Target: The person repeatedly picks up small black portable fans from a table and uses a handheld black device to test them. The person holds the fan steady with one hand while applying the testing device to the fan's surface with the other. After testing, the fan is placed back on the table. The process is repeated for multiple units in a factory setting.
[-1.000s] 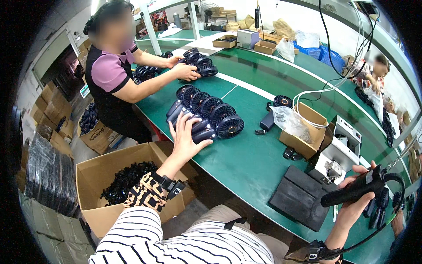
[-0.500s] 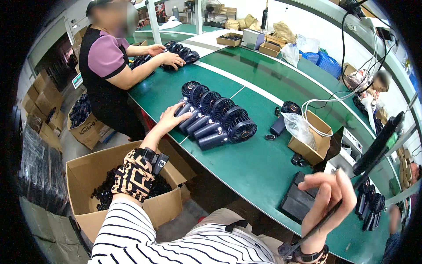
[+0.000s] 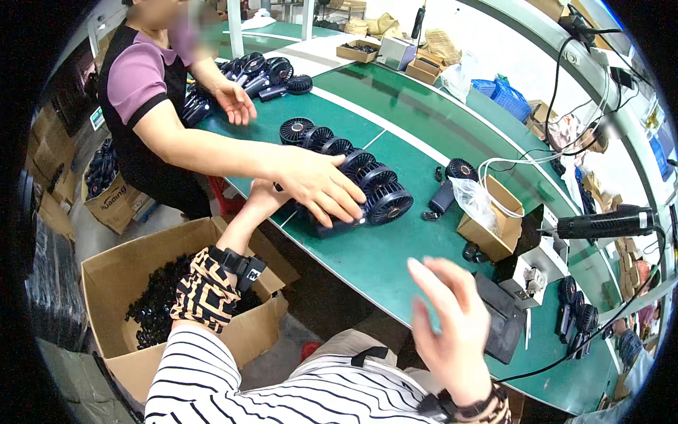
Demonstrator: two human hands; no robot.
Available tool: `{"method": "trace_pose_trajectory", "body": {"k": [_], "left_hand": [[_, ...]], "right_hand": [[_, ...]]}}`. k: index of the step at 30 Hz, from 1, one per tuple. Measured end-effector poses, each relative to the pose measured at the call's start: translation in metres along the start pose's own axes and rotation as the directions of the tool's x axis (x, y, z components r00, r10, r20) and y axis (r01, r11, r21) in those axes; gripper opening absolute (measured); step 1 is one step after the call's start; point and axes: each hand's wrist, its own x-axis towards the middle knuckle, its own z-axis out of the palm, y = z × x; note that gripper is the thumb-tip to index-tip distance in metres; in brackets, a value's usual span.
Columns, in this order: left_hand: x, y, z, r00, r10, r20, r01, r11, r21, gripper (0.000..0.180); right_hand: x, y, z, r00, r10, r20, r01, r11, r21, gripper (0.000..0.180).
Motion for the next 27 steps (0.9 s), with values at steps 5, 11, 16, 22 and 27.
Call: {"method": "trace_pose_trajectory", "body": {"k": [5,11,16,22,27], "left_hand": [[0.012,0.008,0.016,0.957,0.273,-0.102,-0.269,0.962,0.053,0.053],[0.010,-0.003,0.009,0.906,0.154,-0.395,-0.185,0.982,-0.041,0.071],[0.006,-0.067,0.015,0.963,-0.047,-0.265,0.061,0.997,0.044,0.064],[-0.099,-0.013,-0.009,0.904,-0.191,-0.382,0.042,0.930,-0.366,0.033],[-0.127,0.096,-0.005,0.972,-0.112,-0.206,-0.005,0.868,-0.497,0.015]], "right_hand": [[0.033,0.054,0.110,0.930,0.199,0.308,-0.157,0.975,-0.158,0.073],[0.060,0.070,0.161,0.953,0.190,0.237,-0.187,0.982,-0.037,0.073],[0.052,0.035,0.122,0.980,0.014,0.199,-0.038,0.993,0.116,0.066],[-0.028,0.031,-0.011,0.993,-0.072,-0.098,0.093,0.970,0.224,0.054],[-0.092,0.058,-0.130,0.714,-0.334,-0.615,0.129,0.927,-0.353,0.029]]}}
